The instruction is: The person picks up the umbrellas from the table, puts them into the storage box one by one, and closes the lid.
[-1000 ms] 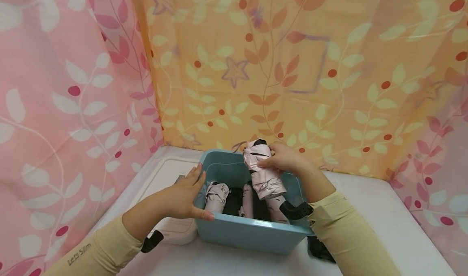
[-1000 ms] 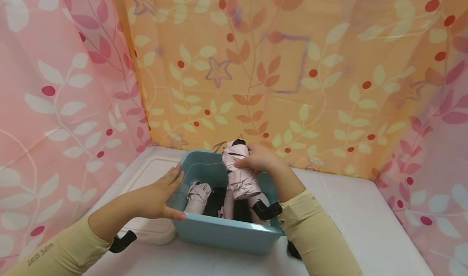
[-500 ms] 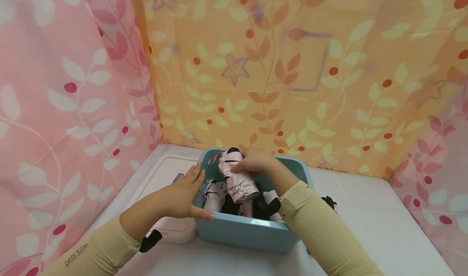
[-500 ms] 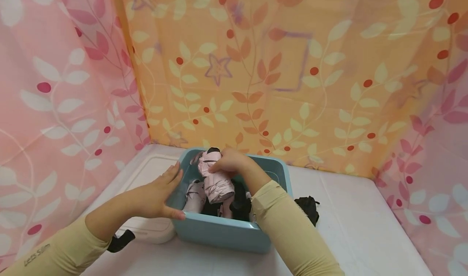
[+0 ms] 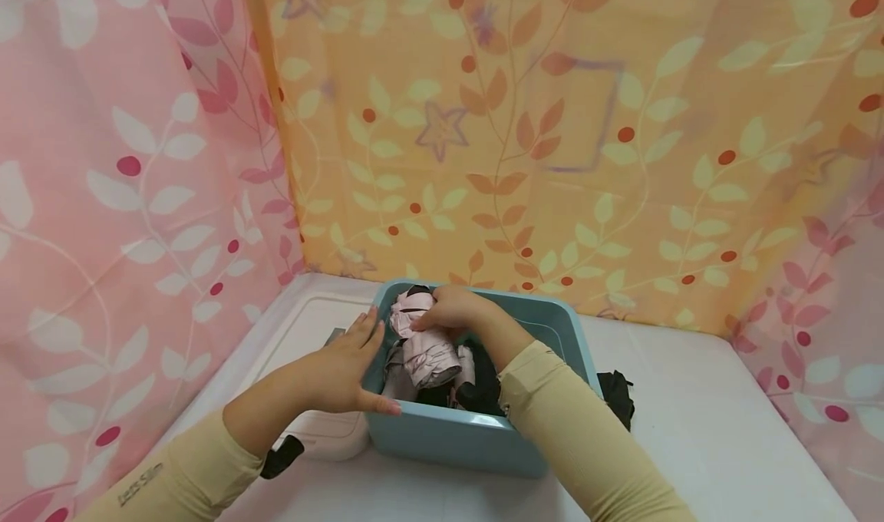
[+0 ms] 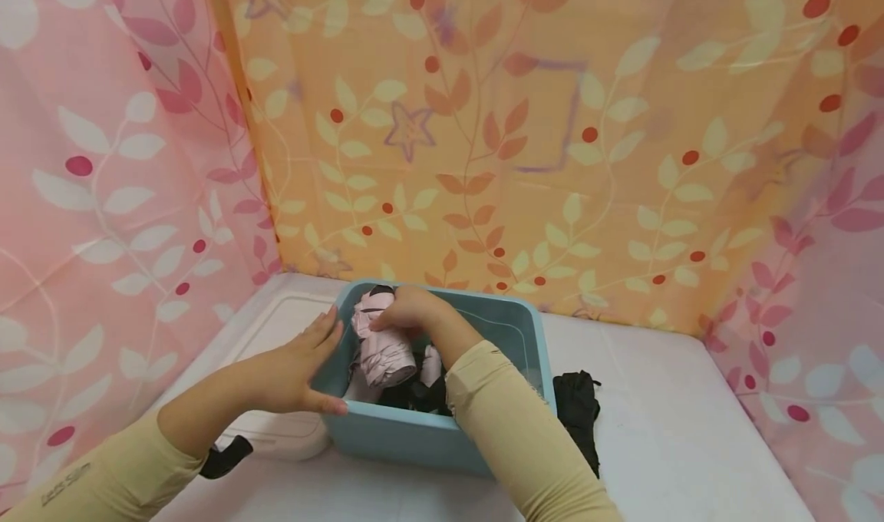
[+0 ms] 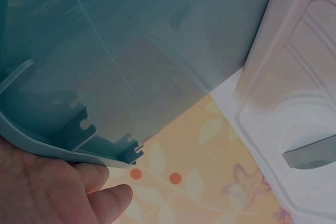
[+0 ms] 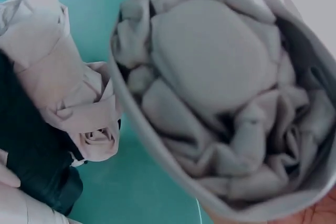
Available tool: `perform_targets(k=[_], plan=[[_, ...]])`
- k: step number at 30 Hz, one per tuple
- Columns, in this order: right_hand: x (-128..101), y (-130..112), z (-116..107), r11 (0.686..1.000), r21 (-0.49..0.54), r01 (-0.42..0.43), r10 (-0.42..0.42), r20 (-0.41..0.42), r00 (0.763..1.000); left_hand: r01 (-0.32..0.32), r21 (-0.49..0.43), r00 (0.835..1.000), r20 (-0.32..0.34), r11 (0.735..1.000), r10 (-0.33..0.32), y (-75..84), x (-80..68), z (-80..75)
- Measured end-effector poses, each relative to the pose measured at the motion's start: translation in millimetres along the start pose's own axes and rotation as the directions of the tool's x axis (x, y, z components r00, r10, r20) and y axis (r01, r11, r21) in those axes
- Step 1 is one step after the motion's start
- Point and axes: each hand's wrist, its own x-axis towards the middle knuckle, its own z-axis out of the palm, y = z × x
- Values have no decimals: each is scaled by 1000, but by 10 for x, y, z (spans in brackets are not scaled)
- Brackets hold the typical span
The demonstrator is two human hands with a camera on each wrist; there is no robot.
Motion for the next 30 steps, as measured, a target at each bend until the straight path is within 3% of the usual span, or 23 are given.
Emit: perform_targets(k=[8, 13, 22, 30], plan=[[34, -78, 91, 1000, -17, 15, -15, 6, 1000, -3, -14, 1000, -2, 1000, 3, -14, -2, 8], [29, -94, 114, 999, 53, -5, 4, 19, 1000, -4, -12, 1000, -5, 1000, 3, -41, -11, 18], [30, -74, 72, 983, 154, -103, 78, 163, 984, -18, -23, 1000, -15, 1000, 18, -70, -36, -2], [8, -55, 18, 973, 211, -97, 71, 127, 989, -2, -13, 1000, -13, 1000, 2, -78, -22, 3]])
